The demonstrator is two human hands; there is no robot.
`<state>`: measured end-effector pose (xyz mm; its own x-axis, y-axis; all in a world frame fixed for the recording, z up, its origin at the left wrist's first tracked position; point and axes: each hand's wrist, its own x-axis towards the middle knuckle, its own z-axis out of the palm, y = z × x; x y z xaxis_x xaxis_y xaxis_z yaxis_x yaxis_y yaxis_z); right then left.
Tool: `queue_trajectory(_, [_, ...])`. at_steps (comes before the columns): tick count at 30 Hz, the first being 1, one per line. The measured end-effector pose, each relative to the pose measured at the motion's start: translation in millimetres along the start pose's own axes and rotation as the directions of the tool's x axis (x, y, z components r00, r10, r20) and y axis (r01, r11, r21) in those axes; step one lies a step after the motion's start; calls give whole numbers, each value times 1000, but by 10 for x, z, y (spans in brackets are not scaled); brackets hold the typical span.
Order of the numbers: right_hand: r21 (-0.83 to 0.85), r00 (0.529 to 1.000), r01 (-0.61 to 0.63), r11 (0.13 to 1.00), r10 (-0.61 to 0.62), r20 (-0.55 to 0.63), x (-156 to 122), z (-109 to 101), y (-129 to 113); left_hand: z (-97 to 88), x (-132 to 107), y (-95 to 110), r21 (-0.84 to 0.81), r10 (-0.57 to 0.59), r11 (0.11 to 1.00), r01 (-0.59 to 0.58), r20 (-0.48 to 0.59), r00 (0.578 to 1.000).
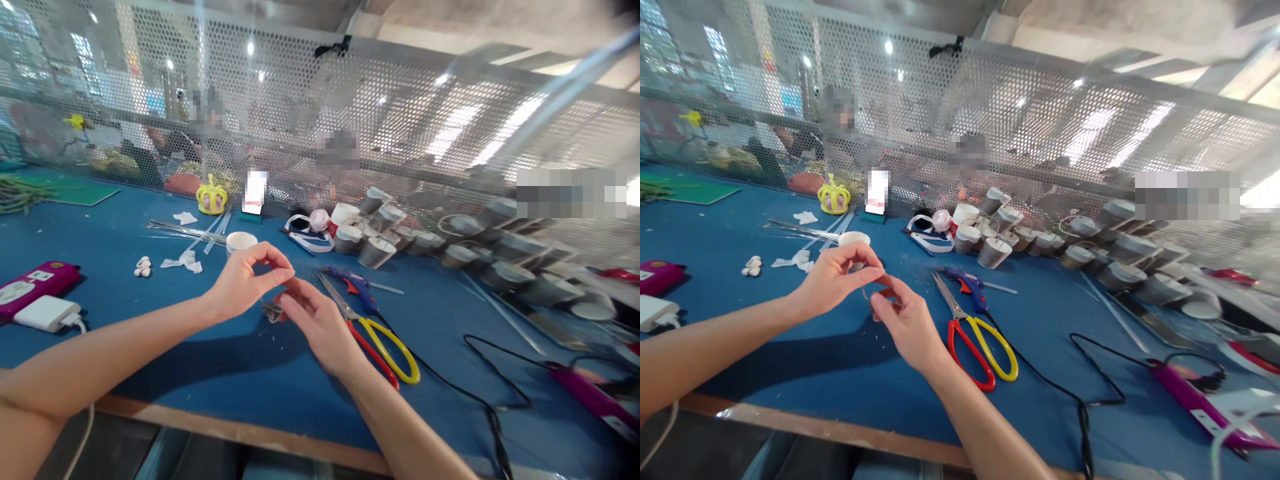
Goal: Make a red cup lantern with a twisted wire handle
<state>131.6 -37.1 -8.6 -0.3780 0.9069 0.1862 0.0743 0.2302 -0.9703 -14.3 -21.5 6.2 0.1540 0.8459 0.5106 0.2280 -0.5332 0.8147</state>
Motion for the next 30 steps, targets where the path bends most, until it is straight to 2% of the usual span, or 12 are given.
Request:
queue_trajectory(5, [96,995,-21,995,11,102,-28,57,25,54,-82,-27,29,105,994,-104,-28,994])
queue_trajectory(7, [91,996,-36,995,27,90,-34,61,27,64,-102,-22,-14,71,997,-71,1,997])
queue_trajectory(12, [-45,999,-20,999,18,-30,-37,34,31,52,-71,24,-236,-144,959,159,79,986])
queue_trajectory(14, [-77,999,-14,997,11,-48,-36,21,43,33,-36,45,-249,-188,947,205,90,978])
queue_trajectory(19, [-201,995,20,979,-38,-87,-32,8,59,-18,34,46,-153,-223,959,240,119,968])
queue_trajectory(23, [-242,994,18,970,-44,-102,-34,-8,42,-46,76,-10,-129,-207,965,227,154,966])
queue_trajectory(27, [-255,994,-6,967,-23,-109,-33,-48,12,-82,127,-56,-92,-195,974,207,122,973])
queue_trajectory(30, [-281,995,-25,959,-2,-96,-11,-74,3,-103,150,-52,-180,-194,962,207,87,977])
